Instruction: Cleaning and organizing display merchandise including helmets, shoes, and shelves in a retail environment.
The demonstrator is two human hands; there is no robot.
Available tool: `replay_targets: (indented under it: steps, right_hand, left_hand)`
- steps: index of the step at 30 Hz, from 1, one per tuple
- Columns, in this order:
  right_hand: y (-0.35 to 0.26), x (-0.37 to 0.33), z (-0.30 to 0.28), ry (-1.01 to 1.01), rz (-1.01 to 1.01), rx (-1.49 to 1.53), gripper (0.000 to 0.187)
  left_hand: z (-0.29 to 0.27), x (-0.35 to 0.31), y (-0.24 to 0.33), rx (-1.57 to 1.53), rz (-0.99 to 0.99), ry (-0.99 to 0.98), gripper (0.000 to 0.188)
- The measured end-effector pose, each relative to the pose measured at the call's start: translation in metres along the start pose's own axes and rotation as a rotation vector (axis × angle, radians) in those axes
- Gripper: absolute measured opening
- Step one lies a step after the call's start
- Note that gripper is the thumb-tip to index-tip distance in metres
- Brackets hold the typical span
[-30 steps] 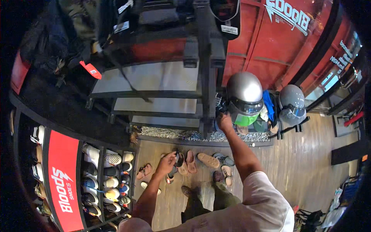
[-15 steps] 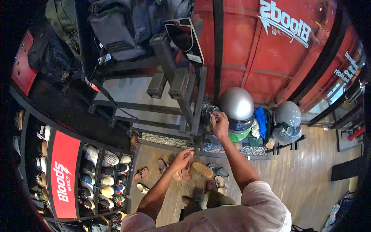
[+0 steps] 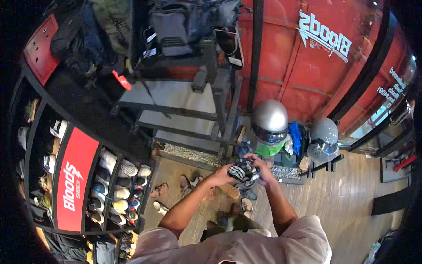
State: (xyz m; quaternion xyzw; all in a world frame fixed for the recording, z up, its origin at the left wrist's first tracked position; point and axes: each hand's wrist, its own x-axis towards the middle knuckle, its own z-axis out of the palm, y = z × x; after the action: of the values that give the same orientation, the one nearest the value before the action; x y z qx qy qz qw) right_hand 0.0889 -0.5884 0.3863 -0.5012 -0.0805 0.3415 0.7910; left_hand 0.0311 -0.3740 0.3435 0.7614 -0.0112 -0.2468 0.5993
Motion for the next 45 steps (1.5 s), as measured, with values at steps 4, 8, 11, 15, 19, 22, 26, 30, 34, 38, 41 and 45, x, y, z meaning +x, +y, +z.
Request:
replay_targets:
  steps: [4, 8, 11, 15, 19, 22, 26, 30, 34, 38, 41, 45]
  right_hand:
    - [0.026, -0.001, -0.009, 0.12, -0.163, -0.248, 0.026]
    - [0.049, -0.021, 0.029, 0.094, -0.135, -0.587, 0.021]
    - [0.065, -0.041, 0.065, -0.031, 0.021, -0.769, 0.035]
    - [0.077, -0.055, 0.14, -0.429, -0.046, -0.403, 0.07]
    - [0.095, -0.07, 0.242, -0.633, -0.048, -0.79, 0.079]
    - [0.127, -0.06, 0.266, -0.465, 0.131, -0.731, 0.075]
    - [0.164, -0.031, 0.239, -0.191, 0.236, -0.42, 0.061]
    - [0.159, 0.015, 0.232, 0.073, 0.308, -0.468, 0.067]
    - [0.184, 0.136, 0.127, 0.309, -0.069, -1.024, 0.049]
    - [0.152, 0.247, 0.143, 0.559, -0.314, -1.249, 0.048]
    - [0.161, 0.343, 0.055, 0.318, -0.615, -1.75, 0.063]
    - [0.183, 0.41, 0.088, 0.199, -0.205, -1.857, 0.063]
  left_hand:
    - [0.001, -0.053, 0.004, -0.242, 0.116, 0.106, 0.057]
    - [-0.017, -0.127, -0.023, -0.681, 0.01, 0.226, 0.046]
    - [-0.021, -0.187, -0.012, -0.926, 0.017, 0.36, 0.027]
    - [-0.037, -0.258, -0.044, -0.462, 0.058, 0.401, 0.02]
    - [-0.044, -0.305, -0.024, -0.448, 0.117, 0.309, 0.02]
    - [-0.069, -0.318, -0.03, -0.546, 0.125, 0.407, 0.029]
    - [-0.092, -0.307, -0.067, -0.502, 0.152, 0.499, 0.036]
    - [-0.115, -0.305, -0.129, -0.445, 0.163, 0.672, 0.036]
    - [-0.145, -0.289, -0.185, -0.486, 0.029, 0.655, 0.033]
    - [-0.184, -0.296, -0.248, -0.543, -0.04, 0.742, 0.032]
    - [-0.224, -0.257, -0.275, -0.712, 0.003, 0.694, 0.033]
    - [-0.27, -0.234, -0.306, -0.598, -0.018, 0.757, 0.028]
